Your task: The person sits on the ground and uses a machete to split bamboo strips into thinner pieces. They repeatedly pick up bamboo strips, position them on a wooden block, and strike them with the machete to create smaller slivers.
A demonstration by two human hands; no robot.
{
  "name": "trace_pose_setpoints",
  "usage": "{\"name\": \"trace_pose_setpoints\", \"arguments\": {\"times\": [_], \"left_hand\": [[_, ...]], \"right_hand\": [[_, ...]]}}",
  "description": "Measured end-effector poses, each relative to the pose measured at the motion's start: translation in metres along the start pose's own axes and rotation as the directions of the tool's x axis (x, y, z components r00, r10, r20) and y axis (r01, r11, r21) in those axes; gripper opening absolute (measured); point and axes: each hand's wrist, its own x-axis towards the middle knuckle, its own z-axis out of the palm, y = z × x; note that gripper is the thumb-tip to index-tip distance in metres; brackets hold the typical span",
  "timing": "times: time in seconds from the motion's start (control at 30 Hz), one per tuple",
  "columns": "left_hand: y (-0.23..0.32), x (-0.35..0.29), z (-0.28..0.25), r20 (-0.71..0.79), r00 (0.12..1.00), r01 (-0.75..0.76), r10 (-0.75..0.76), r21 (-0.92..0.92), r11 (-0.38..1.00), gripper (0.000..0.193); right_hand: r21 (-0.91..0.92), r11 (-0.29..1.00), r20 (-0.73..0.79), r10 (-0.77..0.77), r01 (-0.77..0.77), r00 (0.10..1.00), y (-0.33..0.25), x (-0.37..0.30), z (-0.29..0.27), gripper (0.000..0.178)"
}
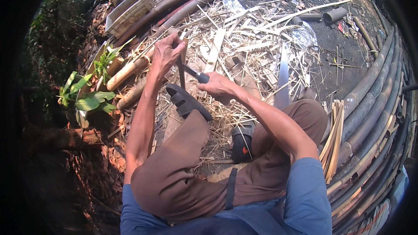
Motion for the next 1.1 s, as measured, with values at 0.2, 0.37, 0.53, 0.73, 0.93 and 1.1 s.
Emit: {"name": "trace_pose_setpoints", "arguments": {"times": [0.2,0.37,0.53,0.73,0.93,1.1], "left_hand": [[-0.008,0.003,0.001,0.009,1.0,0.002,-0.001,-0.103,0.995,0.02],[-0.005,-0.003,-0.008,0.05,0.997,0.074,-0.067,-0.162,0.984,0.018],[-0.014,-0.004,-0.011,0.104,0.993,0.077,-0.047,-0.302,0.95,0.019],[-0.021,-0.012,-0.023,0.161,0.985,0.123,-0.065,-0.384,0.915,0.022],[-0.023,-0.003,-0.017,0.209,0.977,0.126,-0.036,-0.435,0.891,0.022],[-0.029,-0.011,-0.024,0.243,0.969,0.157,-0.051,-0.44,0.884,0.021]], "right_hand": [[-0.239,0.946,-0.238,-0.277,0.22,0.931,0.017,0.006,0.011,0.032],[0.021,0.996,-0.089,-0.083,0.085,0.993,0.015,-0.002,0.034,0.032],[-0.146,0.967,-0.233,-0.238,0.208,0.943,0.042,0.013,0.043,0.039],[0.049,0.999,0.039,0.015,-0.017,0.999,0.026,0.007,0.05,0.038],[-0.02,0.996,-0.222,-0.092,0.09,0.971,0.041,0.011,0.068,0.026],[0.226,0.974,-0.071,0.026,-0.009,0.997,0.003,0.0,0.055,0.019]]}}
